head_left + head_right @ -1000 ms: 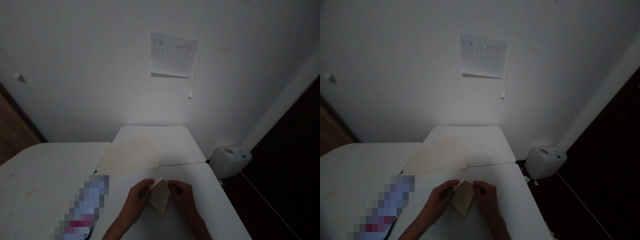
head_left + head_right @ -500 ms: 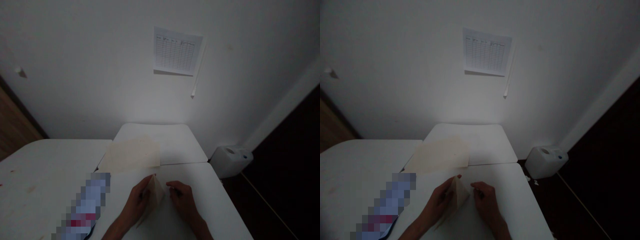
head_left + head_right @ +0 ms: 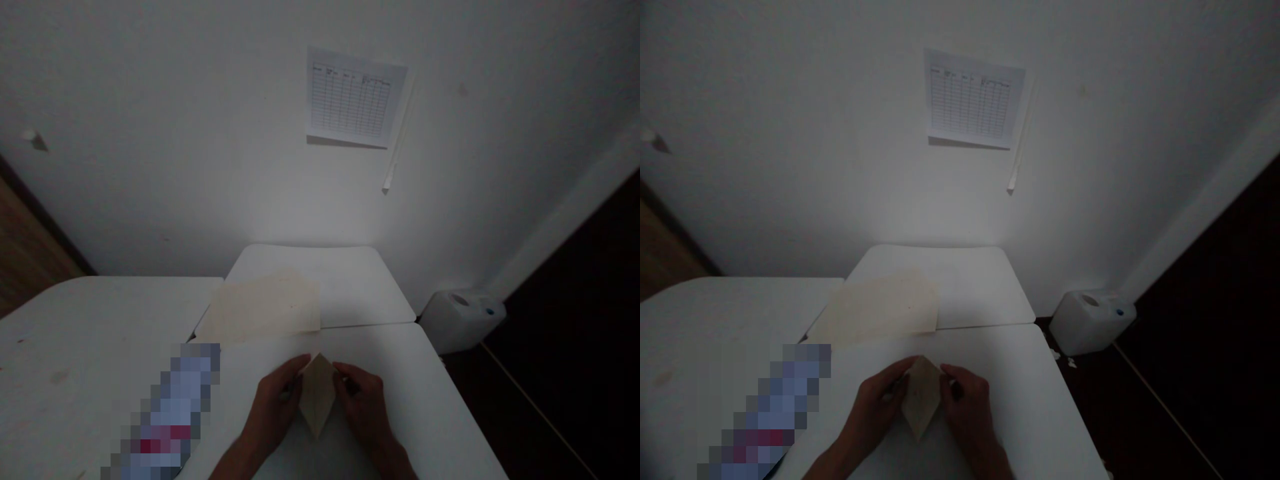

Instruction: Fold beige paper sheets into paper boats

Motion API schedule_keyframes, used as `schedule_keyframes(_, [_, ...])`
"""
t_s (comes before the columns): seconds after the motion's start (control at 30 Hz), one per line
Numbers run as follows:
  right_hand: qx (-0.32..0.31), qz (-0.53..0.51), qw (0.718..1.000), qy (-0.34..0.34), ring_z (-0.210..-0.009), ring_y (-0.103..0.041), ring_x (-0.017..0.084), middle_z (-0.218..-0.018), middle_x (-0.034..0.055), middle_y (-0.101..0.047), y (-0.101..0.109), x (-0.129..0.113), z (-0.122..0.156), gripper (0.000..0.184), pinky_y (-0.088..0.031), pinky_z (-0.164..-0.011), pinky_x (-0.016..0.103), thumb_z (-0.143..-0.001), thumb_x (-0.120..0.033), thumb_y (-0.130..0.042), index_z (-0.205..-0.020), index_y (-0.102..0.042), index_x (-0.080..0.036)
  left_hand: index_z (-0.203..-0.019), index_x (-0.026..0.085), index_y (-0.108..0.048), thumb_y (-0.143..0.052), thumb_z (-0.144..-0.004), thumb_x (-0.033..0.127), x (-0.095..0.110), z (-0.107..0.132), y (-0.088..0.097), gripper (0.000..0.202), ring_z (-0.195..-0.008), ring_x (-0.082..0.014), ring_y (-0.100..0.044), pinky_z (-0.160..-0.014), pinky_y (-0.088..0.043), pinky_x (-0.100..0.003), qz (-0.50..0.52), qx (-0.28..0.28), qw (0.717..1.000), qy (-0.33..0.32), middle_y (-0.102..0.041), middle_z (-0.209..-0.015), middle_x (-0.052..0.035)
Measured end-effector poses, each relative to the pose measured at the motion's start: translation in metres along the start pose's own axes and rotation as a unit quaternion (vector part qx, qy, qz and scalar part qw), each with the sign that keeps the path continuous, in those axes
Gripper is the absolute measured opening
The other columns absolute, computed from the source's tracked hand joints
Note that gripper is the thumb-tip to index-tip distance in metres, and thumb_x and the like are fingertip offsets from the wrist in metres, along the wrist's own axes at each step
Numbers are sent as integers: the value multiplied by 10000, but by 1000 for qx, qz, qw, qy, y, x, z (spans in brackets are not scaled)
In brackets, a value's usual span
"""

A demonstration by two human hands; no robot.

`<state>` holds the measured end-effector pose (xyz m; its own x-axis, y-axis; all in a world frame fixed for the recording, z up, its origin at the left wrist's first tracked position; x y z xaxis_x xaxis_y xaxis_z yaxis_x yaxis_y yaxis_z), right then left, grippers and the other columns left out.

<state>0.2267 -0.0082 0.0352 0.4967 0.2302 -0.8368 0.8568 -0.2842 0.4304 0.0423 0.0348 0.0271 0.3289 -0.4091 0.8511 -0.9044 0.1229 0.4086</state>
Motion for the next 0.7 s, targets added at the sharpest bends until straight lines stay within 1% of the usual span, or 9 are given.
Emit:
schedule_keyframes(0.1, [11, -11, 1000, -18, -772, -701, 217, -907, 73, -748, 6, 8, -4, 226, -549, -743, 309, -862, -312, -575, -971, -744, -211, -1079, 232, -702, -509, -844, 232, -6, -2, 2, 304, -999, -226, -683, -861, -554, -353, 9, 8, 1000, 9, -719, -1109, -66])
schedule_keyframes(0.2, [12, -36, 998, -40, -770, -700, 221, -887, 66, -751, 9, 13, -6, 222, -547, -735, 310, -840, -295, -585, -959, -751, -207, -1053, 239, -719, -518, -814, 209, -6, -3, 6, 314, -1038, -233, -665, -901, -532, -372, 39, 4, 999, -13, -711, -1130, -65])
schedule_keyframes(0.3, [4, -80, 995, -66, -755, -692, 221, -862, 62, -749, 8, 17, -5, 236, -548, -683, 301, -833, -304, -584, -966, -752, -203, -1074, 243, -716, -509, -839, 236, -2, -2, 9, 313, -1089, -243, -638, -918, -513, -381, 83, -28, 996, -33, -674, -1205, -80])
schedule_keyframes(0.4, [-11, -122, 989, -82, -670, -672, 206, -813, 58, -739, 5, 21, -4, 252, -535, -596, 285, -821, -304, -580, -972, -750, -195, -1121, 258, -700, -485, -860, 254, 2, -1, 9, 338, -1148, -259, -598, -952, -478, -405, 111, -66, 990, -50, -615, -1298, -83])
schedule_keyframes(0.47, [-26, -154, 984, -84, -652, -661, 198, -825, 60, -734, 3, 22, -4, 257, -530, -580, 284, -811, -295, -570, -965, -748, -192, -1113, 263, -703, -483, -862, 261, 3, -1, 9, 334, -1152, -268, -593, -945, -477, -410, 121, -76, 989, -50, -597, -1321, -83])
schedule_keyframes(0.57, [-42, -194, 976, -89, -706, -664, 207, -880, 68, -730, 3, 23, -4, 254, -540, -620, 302, -806, -304, -558, -945, -742, -196, -1066, 262, -722, -492, -866, 286, 7, -1, 9, 306, -1129, -275, -607, -926, -488, -411, 119, -75, 989, -49, -613, -1300, -88])
schedule_keyframes(0.7, [-57, -220, 970, -85, -808, -664, 232, -926, 78, -723, 6, 18, -7, 275, -544, -681, 319, -825, -356, -536, -920, -735, -192, -1054, 272, -728, -497, -878, 297, 12, 0, 8, 291, -1137, -266, -606, -938, -488, -407, 79, -71, 992, -72, -618, -1292, -90])
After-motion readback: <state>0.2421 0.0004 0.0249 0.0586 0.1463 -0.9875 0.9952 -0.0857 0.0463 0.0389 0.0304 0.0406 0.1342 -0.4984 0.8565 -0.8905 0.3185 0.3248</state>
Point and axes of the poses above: each hand's wrist, its own z-axis away from the middle knuckle, its own y-axis out of the back of the hand, x = y × z, the point moved 4 cm from there along -z, towards the middle knuckle
